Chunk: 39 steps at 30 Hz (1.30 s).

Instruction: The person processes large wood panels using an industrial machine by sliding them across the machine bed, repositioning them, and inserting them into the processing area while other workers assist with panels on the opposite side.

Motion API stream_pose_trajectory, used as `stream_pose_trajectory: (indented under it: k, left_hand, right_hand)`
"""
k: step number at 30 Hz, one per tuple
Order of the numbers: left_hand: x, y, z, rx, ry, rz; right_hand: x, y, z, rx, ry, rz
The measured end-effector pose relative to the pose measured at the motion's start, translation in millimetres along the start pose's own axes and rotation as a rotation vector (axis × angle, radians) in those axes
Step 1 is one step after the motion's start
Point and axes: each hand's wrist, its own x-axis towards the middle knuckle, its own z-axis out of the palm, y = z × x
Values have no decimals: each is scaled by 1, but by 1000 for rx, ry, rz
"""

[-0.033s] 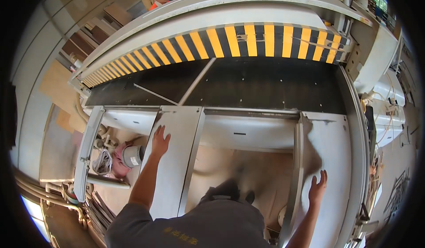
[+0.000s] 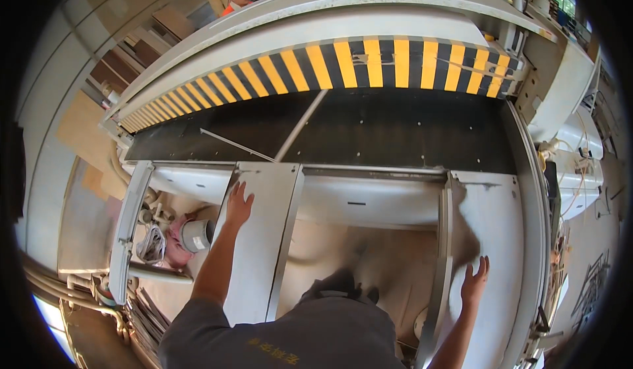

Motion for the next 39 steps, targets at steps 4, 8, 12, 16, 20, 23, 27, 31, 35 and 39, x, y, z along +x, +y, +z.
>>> stream_pose_trajectory:
  k: [4, 8, 12, 16, 20, 23, 27, 31, 35, 39]
  left_hand:
    - [178, -22, 69, 145, 58, -48]
    - [314, -22, 109, 434, -3, -96]
    - [370, -78, 151, 78, -149, -349]
    - [395, 27, 215, -39, -113, -156]
    - [366, 145, 251, -438, -24, -58]
    - [347, 211, 265, -536, -52, -14]
    - [334, 286, 263, -854, -173, -39]
    - [343, 328, 302, -1094, -306, -34]
    - [383, 315, 312, -913, -59, 113]
    - [384, 361, 294, -1108, -266, -7]
  right_hand:
    - [35, 33, 32, -215, 28, 156]
    - [38, -5, 31, -403, 91, 315]
    - [62, -40, 58, -366, 27, 366]
    - [58, -56, 50, -470, 66, 434]
    - [68, -59, 38, -494, 65, 488]
    - [81, -50, 36, -511, 46, 497]
    - [96, -57, 33, -538, 53, 499]
    - [102, -67, 30, -551, 41, 527]
    - [108, -71, 29, -501, 50, 493]
    - [103, -66, 21, -537, 80, 513]
